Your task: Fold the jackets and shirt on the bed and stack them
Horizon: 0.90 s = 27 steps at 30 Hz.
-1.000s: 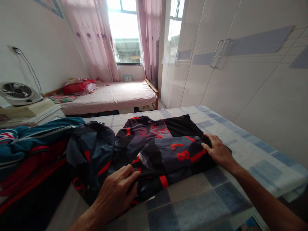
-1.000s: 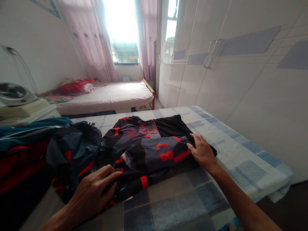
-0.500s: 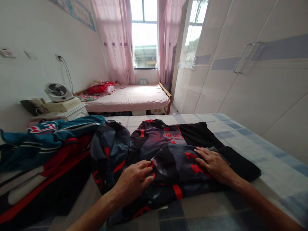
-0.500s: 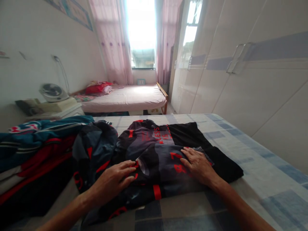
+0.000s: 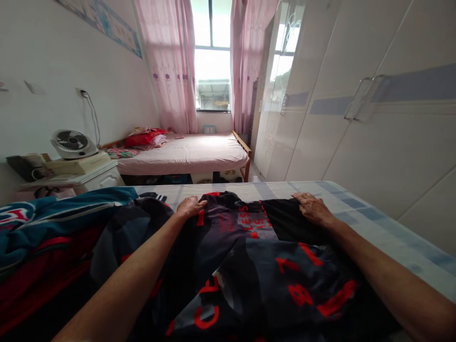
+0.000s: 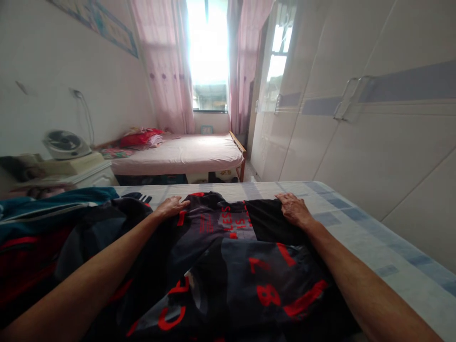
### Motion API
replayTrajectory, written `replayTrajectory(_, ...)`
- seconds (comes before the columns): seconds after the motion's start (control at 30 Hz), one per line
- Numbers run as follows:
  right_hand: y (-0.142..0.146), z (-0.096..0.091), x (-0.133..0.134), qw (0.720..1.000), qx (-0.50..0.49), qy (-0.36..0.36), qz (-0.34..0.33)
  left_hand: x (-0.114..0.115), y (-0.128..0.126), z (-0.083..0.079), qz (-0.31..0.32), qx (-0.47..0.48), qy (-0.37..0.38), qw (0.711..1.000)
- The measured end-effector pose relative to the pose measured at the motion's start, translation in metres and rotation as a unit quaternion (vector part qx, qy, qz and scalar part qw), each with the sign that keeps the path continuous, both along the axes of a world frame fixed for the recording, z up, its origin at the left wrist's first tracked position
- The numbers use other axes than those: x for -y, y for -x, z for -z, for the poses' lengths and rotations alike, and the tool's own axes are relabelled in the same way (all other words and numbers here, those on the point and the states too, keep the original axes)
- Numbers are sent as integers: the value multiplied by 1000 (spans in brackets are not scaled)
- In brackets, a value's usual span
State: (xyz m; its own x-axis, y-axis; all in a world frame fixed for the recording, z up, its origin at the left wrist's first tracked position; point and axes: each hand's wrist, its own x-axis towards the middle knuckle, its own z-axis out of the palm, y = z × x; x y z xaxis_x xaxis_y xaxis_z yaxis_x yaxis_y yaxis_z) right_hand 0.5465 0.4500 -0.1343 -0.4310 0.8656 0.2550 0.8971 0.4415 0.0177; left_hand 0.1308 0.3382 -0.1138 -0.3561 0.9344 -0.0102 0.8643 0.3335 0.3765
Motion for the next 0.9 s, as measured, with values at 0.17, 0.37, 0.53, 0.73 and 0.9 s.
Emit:
replayTrajectory(0.17, 4, 4, -24, 997, 54, 55, 23, -19, 2, 6, -29, 128, 16, 991)
replayTrajectory(0.37, 3, -11, -18, 999, 37, 9, 35, -11, -12, -16, 24, 304, -119, 945)
replayTrajectory(0.53, -25, -29, 23, 991, -41, -124, 23, 38, -21, -51, 92, 355, -246, 897)
replayTrajectory(0.73, -73, 0, 83, 999, -1, -8, -41, 144, -32, -26, 335, 166, -139, 917)
replayTrajectory(0.9, -49, -18, 99, 998, -63, -15, -20, 186, -47, 0, 319, 96, -64, 941)
